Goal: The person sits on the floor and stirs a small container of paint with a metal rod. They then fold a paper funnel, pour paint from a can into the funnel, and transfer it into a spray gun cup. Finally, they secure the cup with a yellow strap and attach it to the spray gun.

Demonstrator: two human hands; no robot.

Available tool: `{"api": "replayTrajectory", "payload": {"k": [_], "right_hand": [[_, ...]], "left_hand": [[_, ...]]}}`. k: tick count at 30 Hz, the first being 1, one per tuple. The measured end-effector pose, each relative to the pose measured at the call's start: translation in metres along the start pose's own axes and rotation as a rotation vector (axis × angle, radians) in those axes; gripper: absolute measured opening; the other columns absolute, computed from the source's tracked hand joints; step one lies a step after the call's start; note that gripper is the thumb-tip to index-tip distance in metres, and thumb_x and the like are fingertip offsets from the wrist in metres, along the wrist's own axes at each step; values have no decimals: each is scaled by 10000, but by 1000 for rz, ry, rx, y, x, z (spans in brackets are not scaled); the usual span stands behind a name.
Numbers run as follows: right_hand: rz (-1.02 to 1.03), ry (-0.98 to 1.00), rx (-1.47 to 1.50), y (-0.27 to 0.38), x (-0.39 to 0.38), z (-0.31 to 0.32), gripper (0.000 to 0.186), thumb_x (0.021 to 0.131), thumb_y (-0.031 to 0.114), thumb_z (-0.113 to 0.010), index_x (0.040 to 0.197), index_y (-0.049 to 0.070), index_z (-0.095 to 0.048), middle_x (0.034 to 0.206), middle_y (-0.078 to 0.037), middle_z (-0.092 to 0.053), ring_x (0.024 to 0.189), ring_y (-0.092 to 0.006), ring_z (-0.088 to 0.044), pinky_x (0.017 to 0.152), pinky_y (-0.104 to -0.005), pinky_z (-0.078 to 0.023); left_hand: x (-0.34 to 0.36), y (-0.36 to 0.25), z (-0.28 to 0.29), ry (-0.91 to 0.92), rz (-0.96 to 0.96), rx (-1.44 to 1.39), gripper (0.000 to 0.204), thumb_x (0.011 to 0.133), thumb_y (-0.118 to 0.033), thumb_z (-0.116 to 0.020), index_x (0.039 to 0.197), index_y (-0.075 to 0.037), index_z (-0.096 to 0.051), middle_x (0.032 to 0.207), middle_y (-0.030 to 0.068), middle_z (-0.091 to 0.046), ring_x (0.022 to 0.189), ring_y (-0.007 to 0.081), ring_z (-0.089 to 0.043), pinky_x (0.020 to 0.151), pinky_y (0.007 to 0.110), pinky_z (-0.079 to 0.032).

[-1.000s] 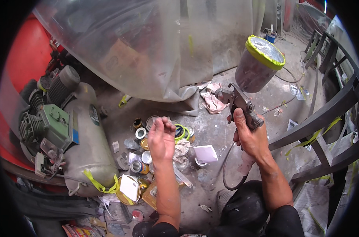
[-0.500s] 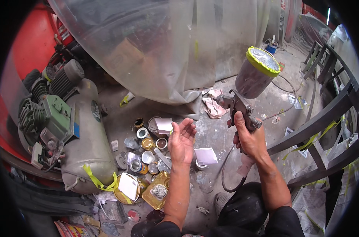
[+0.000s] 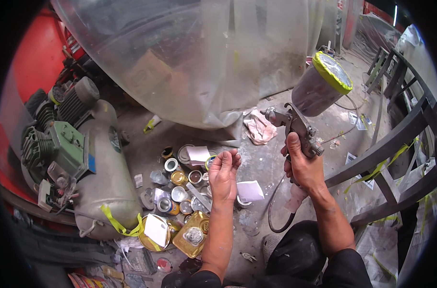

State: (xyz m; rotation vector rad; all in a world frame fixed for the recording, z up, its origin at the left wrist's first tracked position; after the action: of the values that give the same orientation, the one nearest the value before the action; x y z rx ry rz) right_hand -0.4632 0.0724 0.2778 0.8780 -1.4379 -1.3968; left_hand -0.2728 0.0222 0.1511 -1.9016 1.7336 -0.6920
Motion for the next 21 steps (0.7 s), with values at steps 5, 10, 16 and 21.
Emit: {"api": "replayTrajectory", "payload": {"k": [5,10,16,21], "right_hand": [[72,70,14,3,-3,0,577,955,551,-609,848,-16,-642,583,-25,-571,456,-102,-559,406,-258,-424],[59,74,-4,1,-3,0,589,959,562,-592,863,-17,-645,601,-30,-586,460,-103,-563,407,-258,-427],[11,84,-50,-2,-2,4,588,971,591,-539,960,11,-634,787,-38,-649,496,-86,-562,419,-251,-445],[18,58,-28,0,-4,5,589,969,598,-535,939,18,-636,767,-38,-643,493,-91,-562,421,-255,-447]], "left_hand": [[0,4,-2,24,30,-76,263,1008,-319,-611,906,-77,-618,1053,107,-688,925,190,-661,848,336,-557],[-2,9,-6,4,81,-17,282,1008,-324,-613,865,-81,-619,1010,107,-693,904,193,-663,837,341,-556],[-2,12,-6,8,99,-13,280,1012,-313,-609,863,-77,-621,1009,108,-694,898,192,-662,833,339,-552],[-1,16,-5,43,107,-15,273,1018,-303,-602,875,-71,-622,1014,106,-694,903,194,-667,832,332,-554]]}}
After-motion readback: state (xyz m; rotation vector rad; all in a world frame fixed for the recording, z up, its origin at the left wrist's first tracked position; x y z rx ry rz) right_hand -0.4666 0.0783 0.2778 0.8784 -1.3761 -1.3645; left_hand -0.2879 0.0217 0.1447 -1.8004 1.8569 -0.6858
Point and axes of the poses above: each hand's wrist, its own x-axis towards the middle knuckle, its own z-axis out of the back of the hand, y = z × x, the point moved 4 cm from there along x, towards the middle knuckle
